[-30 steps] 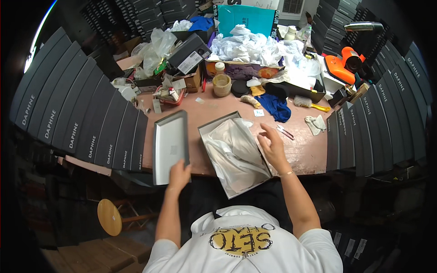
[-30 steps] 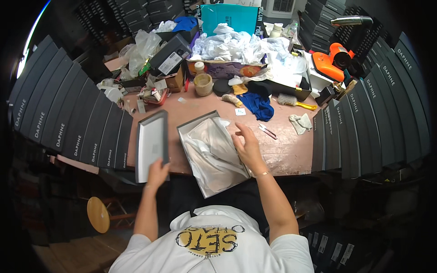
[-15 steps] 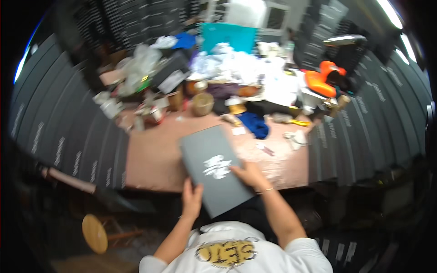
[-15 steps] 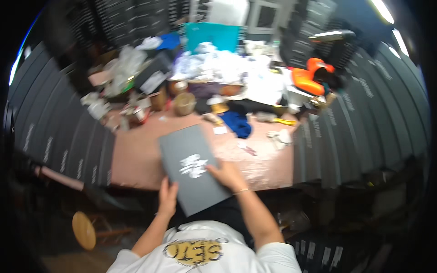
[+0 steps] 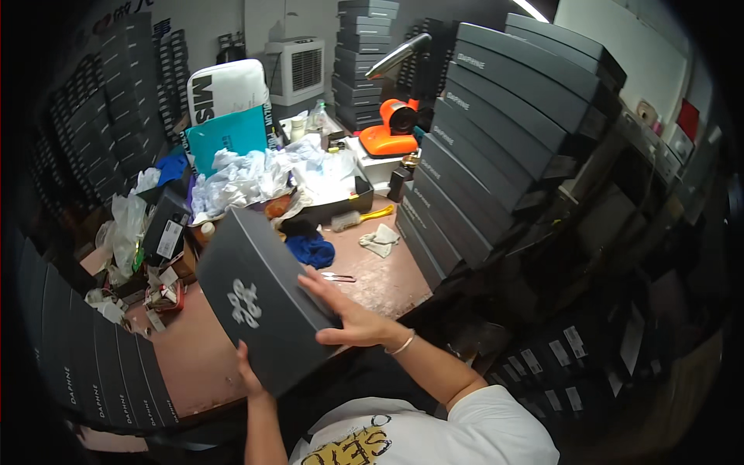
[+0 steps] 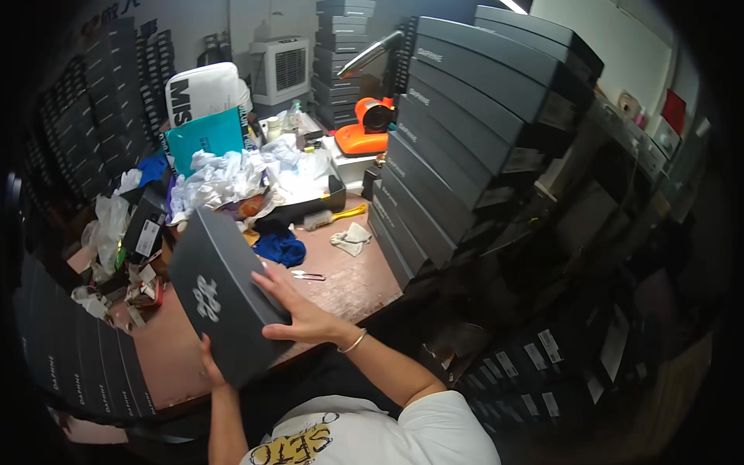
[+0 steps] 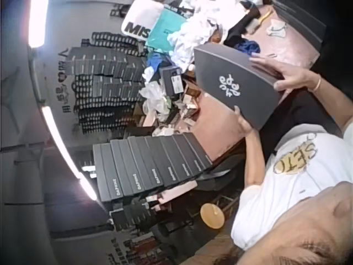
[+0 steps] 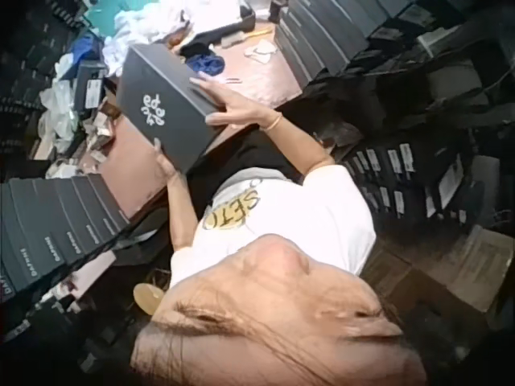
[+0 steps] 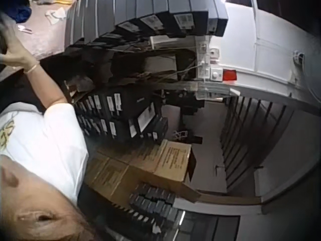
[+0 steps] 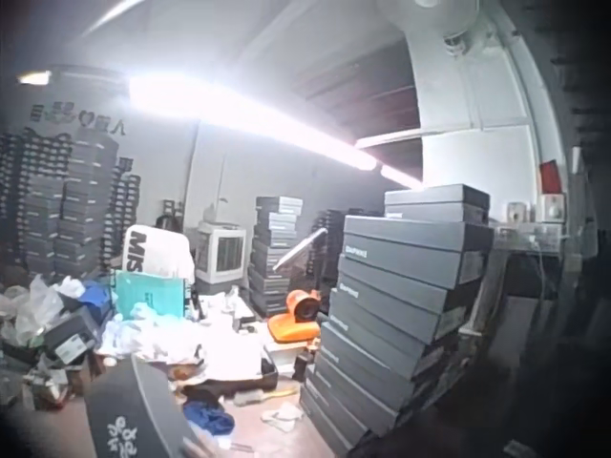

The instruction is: Inspecting and cleaning individual shoes before carefully packing them into shoe boxes with tissue paper.

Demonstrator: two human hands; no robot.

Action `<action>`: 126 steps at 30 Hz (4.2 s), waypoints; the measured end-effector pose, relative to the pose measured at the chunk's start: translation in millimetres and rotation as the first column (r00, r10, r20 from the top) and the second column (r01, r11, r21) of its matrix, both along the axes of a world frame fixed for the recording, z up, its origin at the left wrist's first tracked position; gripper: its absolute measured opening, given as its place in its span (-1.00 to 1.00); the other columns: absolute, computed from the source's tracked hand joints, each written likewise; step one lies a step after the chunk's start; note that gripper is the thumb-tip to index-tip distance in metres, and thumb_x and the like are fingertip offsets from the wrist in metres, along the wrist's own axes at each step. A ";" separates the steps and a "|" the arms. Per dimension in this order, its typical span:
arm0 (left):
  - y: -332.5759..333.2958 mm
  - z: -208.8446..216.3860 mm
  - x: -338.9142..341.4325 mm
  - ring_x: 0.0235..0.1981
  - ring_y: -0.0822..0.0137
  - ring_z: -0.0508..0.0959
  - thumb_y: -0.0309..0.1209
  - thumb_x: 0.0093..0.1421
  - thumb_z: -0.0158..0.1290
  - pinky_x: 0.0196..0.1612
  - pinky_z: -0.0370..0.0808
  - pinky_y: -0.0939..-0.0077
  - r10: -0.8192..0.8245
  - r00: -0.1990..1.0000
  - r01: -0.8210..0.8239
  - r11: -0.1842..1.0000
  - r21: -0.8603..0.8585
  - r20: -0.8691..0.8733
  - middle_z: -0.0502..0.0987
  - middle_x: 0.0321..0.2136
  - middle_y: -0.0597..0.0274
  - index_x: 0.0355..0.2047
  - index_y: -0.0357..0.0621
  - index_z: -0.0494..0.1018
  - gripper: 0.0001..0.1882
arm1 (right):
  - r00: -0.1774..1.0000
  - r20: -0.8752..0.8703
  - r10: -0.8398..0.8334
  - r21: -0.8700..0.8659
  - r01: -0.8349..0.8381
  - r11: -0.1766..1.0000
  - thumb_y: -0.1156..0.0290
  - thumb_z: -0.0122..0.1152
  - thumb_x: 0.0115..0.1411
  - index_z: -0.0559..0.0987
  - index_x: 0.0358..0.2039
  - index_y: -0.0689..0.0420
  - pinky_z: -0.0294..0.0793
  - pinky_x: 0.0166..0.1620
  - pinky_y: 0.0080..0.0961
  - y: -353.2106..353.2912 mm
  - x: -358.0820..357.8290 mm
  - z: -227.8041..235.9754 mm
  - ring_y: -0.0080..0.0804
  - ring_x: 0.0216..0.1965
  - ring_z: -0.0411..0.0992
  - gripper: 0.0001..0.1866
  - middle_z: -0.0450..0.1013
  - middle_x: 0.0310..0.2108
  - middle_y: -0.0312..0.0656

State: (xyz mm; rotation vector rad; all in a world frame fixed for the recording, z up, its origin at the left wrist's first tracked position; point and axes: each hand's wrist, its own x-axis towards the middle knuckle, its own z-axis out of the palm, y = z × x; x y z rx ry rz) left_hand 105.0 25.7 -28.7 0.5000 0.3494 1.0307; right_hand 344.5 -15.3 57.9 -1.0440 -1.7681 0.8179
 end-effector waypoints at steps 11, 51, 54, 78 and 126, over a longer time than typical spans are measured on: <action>18.7 355.3 213.0 0.10 0.19 0.40 -0.05 0.37 -0.26 0.14 0.36 0.20 -0.322 0.947 0.165 0.460 0.873 -0.010 0.33 0.13 0.04 0.23 -0.15 0.16 -0.43 | 0.263 -0.264 -0.928 0.714 0.700 -0.004 0.19 0.08 0.27 0.42 -0.01 0.26 0.33 0.10 -0.28 -133.7 179.7 282.5 -0.25 0.06 0.37 -0.58 0.43 0.00 -0.08; -65.5 -97.6 -172.8 0.07 0.39 0.39 -0.42 0.31 -0.03 0.13 0.34 0.50 0.398 0.754 -0.284 0.915 0.287 -0.522 0.40 0.03 0.15 0.18 -0.26 0.24 -0.55 | 0.715 0.522 -0.465 0.761 -0.637 -0.124 0.31 0.02 0.20 0.51 -0.02 -0.03 0.06 0.24 0.18 67.4 -500.5 313.1 0.02 0.28 0.07 -0.68 0.13 0.23 -0.04; -61.8 -104.9 -164.5 0.03 0.38 0.42 -0.36 0.30 0.00 0.07 0.38 0.52 0.426 0.743 -0.287 0.900 0.329 -0.516 0.42 -0.02 0.12 0.15 -0.26 0.26 -0.55 | 0.630 0.497 -0.596 0.774 -0.633 -0.023 0.21 0.30 -0.04 0.53 -0.05 0.00 0.16 0.15 0.05 92.5 -507.7 304.2 -0.06 0.28 0.05 -0.52 0.14 0.24 -0.10; -24.6 -37.9 -68.8 0.11 0.26 0.38 -0.17 0.37 -0.23 0.15 0.38 0.35 0.255 0.966 -0.251 0.965 0.082 -0.040 0.33 0.12 0.08 0.21 -0.21 0.17 -0.50 | 0.788 0.583 0.195 0.292 -0.427 0.856 0.48 0.47 -0.43 0.43 -0.53 0.15 0.27 0.22 -0.11 15.8 -69.2 -10.9 0.01 0.29 0.03 -0.60 0.17 0.21 -0.15; 45.2 -101.9 -40.1 -0.01 0.26 0.42 -0.19 0.15 0.06 0.00 0.44 0.42 0.246 0.739 -0.192 0.969 0.155 -0.626 0.38 -0.01 -0.01 0.20 -0.29 0.12 -0.31 | 0.987 0.128 -0.095 -0.026 0.099 0.995 0.37 0.36 0.02 0.55 -0.31 0.26 0.47 -0.04 -0.35 -0.2 -5.0 -64.5 -0.16 -0.02 0.44 -0.72 0.44 -0.05 -0.03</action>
